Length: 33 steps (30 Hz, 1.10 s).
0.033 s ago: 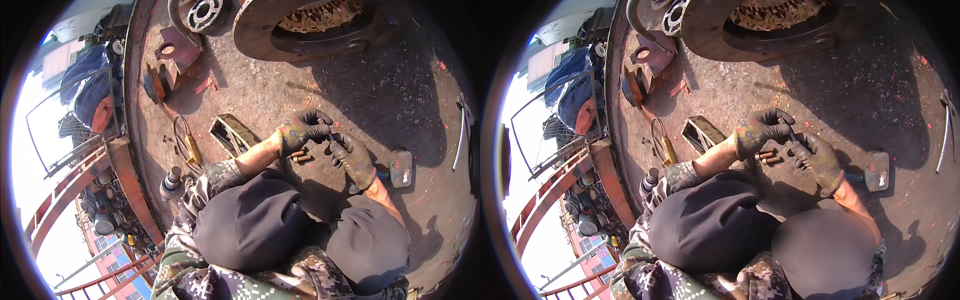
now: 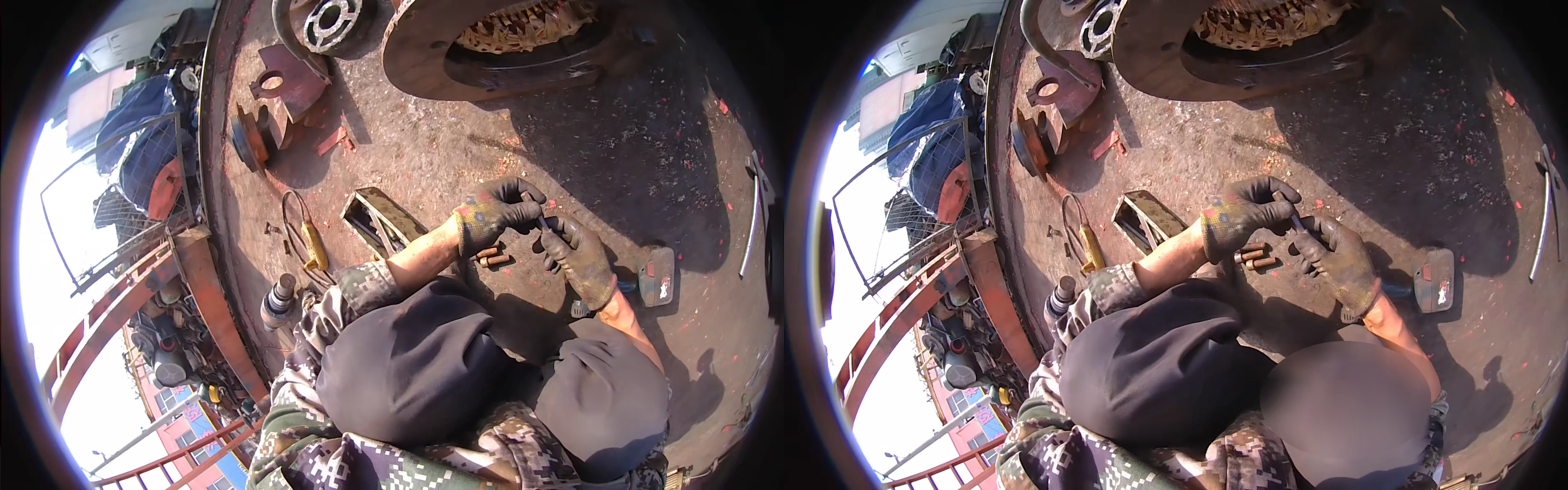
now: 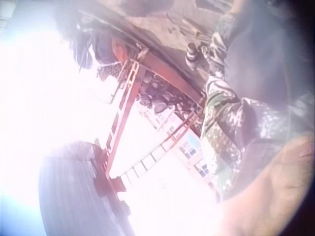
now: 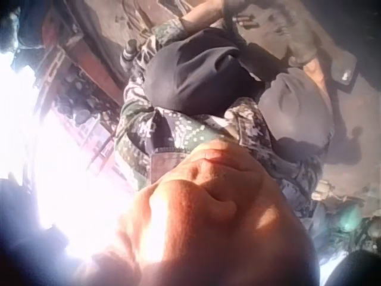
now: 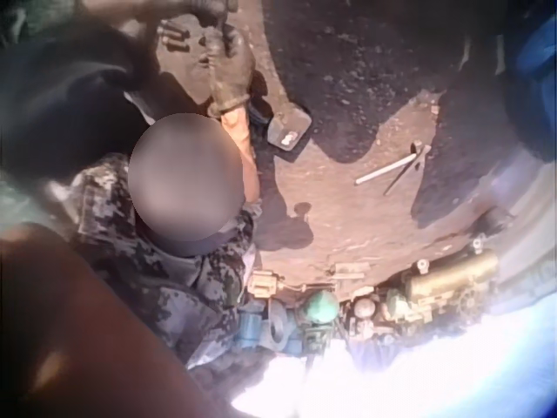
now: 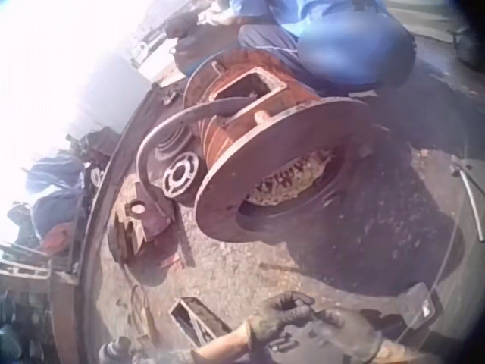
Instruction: The person sits on the ground and assembles mechanical parts, using an impact wrench to tighten bolts into a large cylindrical component. They handle bolts and nuts by hand, then use the tool to secure them.
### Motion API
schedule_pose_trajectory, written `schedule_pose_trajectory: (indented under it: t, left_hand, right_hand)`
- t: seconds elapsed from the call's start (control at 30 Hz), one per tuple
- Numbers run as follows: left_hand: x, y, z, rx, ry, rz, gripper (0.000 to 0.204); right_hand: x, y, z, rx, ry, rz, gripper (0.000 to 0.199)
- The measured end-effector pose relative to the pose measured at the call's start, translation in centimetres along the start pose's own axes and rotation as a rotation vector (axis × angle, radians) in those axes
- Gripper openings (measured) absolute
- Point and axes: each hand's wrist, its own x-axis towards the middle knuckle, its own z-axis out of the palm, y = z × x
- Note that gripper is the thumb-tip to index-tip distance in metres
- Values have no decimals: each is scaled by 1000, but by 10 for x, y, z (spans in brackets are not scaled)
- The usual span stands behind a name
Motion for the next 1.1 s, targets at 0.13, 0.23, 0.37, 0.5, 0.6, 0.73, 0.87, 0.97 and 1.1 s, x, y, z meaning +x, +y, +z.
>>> schedule_pose_trajectory:
  t: [0.13,0.23,0.37,0.5,0.6,0.73,0.87,0.97,1.1]
  left_hand:
    - [18,-9,-14,-10,-31,48,29]
    - [24,-13,-20,-42,-44,47,29]
    - [34,-15,-24,-27,-48,-16,29]
    - [44,-21,-27,-28,-51,12,28]
    - [46,-21,-26,-27,-45,-8,26]
    - [45,-10,-23,6,-26,-16,26]
    - [41,-7,-30,14,-14,-14,29]
    - [40,-7,-30,-7,-7,0,30]
    - [46,-10,-29,-49,-40,19,29]
  right_hand:
    - [10,-3,5,-51,72,13,34]
    - [14,-6,13,-71,111,63,32]
    - [20,1,16,-55,155,53,36]
    - [22,0,20,-41,219,70,33]
    - [23,-2,23,-2,238,77,28]
    - [22,-5,27,-19,260,44,27]
    - [27,-3,31,-20,276,71,25]
    - [27,-6,38,-15,294,72,24]
    - [25,-11,41,-9,333,84,23]
